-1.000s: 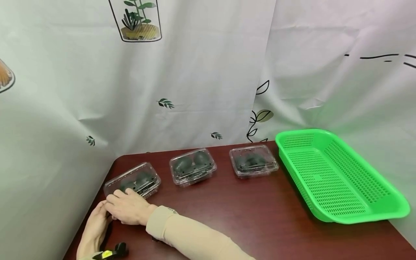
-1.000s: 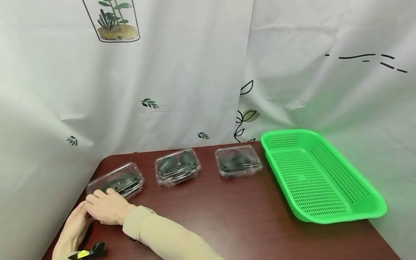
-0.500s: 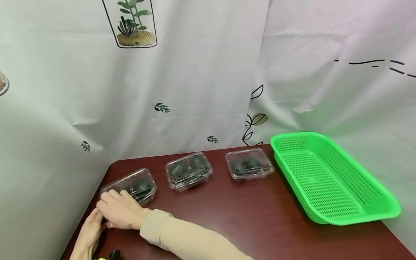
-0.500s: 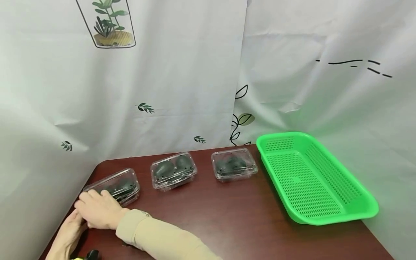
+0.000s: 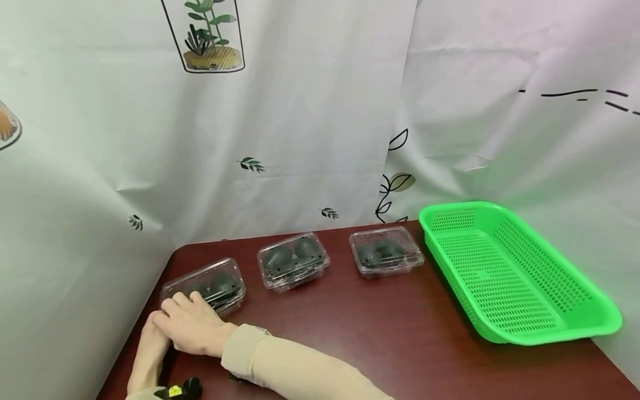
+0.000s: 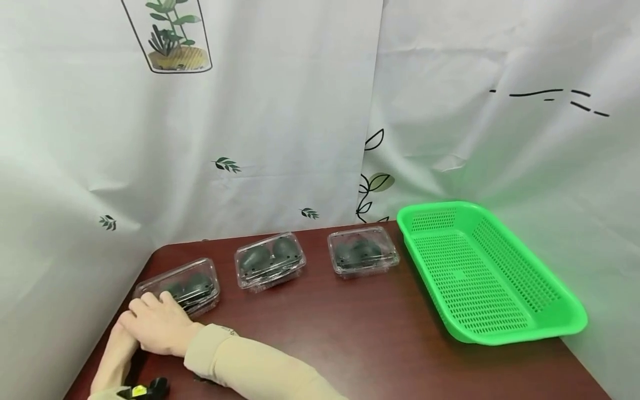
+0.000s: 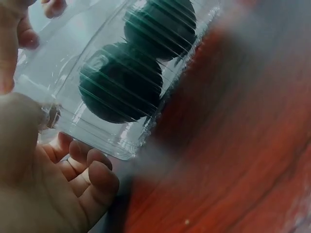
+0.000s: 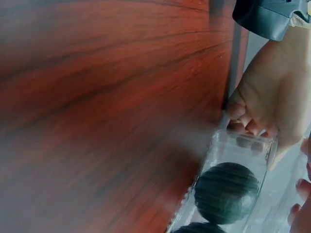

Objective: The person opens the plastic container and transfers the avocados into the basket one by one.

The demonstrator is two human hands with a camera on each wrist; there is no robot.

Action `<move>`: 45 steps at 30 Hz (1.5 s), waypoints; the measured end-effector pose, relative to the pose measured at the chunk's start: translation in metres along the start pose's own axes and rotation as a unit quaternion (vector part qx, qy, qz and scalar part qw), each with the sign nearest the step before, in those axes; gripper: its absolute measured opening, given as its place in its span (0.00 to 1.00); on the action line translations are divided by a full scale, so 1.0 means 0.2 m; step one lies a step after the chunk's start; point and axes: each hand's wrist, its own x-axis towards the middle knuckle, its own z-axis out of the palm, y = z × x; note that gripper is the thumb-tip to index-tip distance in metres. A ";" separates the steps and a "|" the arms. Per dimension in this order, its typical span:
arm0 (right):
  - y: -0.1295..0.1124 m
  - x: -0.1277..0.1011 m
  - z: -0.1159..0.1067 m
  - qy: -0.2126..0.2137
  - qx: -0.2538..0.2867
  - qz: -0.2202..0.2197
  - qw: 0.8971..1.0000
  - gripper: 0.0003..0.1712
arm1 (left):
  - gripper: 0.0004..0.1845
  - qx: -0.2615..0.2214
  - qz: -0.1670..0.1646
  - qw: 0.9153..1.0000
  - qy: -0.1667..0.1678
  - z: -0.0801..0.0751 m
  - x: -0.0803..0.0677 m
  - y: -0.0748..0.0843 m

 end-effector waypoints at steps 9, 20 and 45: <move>0.26 -0.17 0.01 0.018 -0.055 -0.052 0.997 0.11 | 0.24 0.014 -0.033 0.999 -0.028 0.04 0.03 0.02; 0.49 -0.32 0.03 -0.001 -0.179 -0.075 0.981 0.11 | 0.17 0.019 0.006 0.999 -0.044 0.01 0.06 0.00; 0.36 -0.23 0.05 -0.040 -0.176 -0.050 0.982 0.13 | 0.10 0.127 0.011 0.991 -0.050 -0.04 0.06 -0.02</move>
